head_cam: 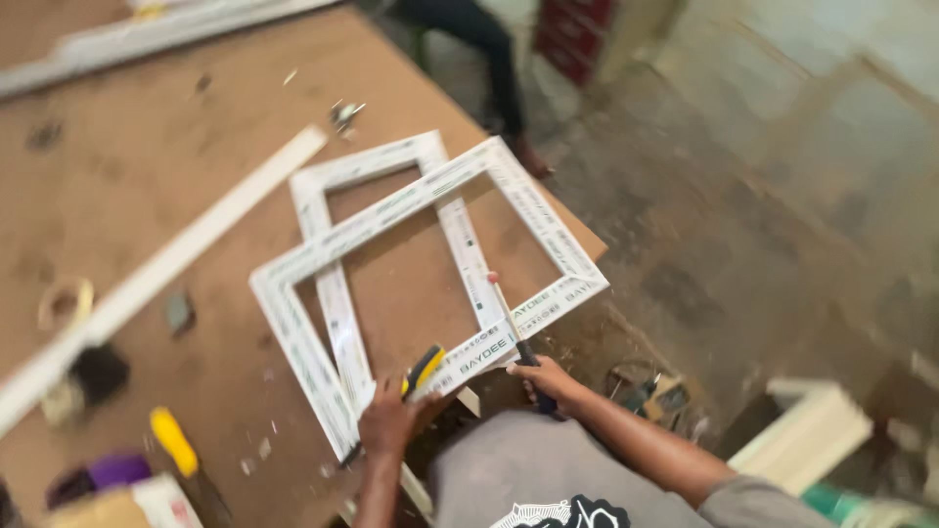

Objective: The person assembles a white window frame on a workbench. They use a hammer and a chisel to tap the frame corners together, then rotate the frame to work on different sides. The person repeats this process for multiple frames, occasionally picking up new pieces from a nearby box.

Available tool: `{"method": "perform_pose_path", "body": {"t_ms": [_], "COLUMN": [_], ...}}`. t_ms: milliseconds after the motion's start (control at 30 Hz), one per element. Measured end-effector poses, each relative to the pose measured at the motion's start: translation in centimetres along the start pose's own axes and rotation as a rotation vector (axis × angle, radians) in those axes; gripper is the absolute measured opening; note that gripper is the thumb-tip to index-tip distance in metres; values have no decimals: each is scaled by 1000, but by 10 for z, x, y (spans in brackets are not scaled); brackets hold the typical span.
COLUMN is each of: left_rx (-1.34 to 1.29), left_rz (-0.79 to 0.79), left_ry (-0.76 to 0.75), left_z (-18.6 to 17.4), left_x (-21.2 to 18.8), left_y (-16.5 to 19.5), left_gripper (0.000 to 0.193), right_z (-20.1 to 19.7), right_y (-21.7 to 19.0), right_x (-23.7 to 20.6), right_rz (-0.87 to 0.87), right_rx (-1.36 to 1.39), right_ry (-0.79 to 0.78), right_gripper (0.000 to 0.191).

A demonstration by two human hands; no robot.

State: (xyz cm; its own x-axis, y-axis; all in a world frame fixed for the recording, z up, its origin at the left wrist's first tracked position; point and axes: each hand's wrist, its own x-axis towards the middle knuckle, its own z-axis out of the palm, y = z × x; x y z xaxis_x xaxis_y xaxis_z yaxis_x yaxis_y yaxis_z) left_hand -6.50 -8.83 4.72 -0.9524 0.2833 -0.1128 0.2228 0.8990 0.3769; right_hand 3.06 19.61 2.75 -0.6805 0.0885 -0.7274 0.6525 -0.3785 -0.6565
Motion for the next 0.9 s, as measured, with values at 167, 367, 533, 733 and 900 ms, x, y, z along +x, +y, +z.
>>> {"method": "perform_pose_path", "body": {"t_ms": [167, 367, 533, 733, 900], "left_rx": [88, 113, 49, 96, 95], "left_rz": [128, 79, 86, 132, 93], "left_ry": [-53, -15, 59, -77, -168], "left_z": [-8, 8, 5, -17, -24], "left_x": [8, 4, 6, 8, 12], "left_y": [-11, -19, -15, -12, -10], "left_gripper": [90, 70, 66, 82, 90], "right_z": [17, 24, 30, 30, 26], "right_y": [0, -1, -5, -11, -19], "right_x": [-12, -9, -9, -12, -14], "right_rz": [-47, -49, -27, -27, -82], "right_rx": [-115, -155, -103, -236, -551], "right_ry": [161, 164, 161, 208, 244], "right_gripper": [24, 22, 21, 26, 32]}}
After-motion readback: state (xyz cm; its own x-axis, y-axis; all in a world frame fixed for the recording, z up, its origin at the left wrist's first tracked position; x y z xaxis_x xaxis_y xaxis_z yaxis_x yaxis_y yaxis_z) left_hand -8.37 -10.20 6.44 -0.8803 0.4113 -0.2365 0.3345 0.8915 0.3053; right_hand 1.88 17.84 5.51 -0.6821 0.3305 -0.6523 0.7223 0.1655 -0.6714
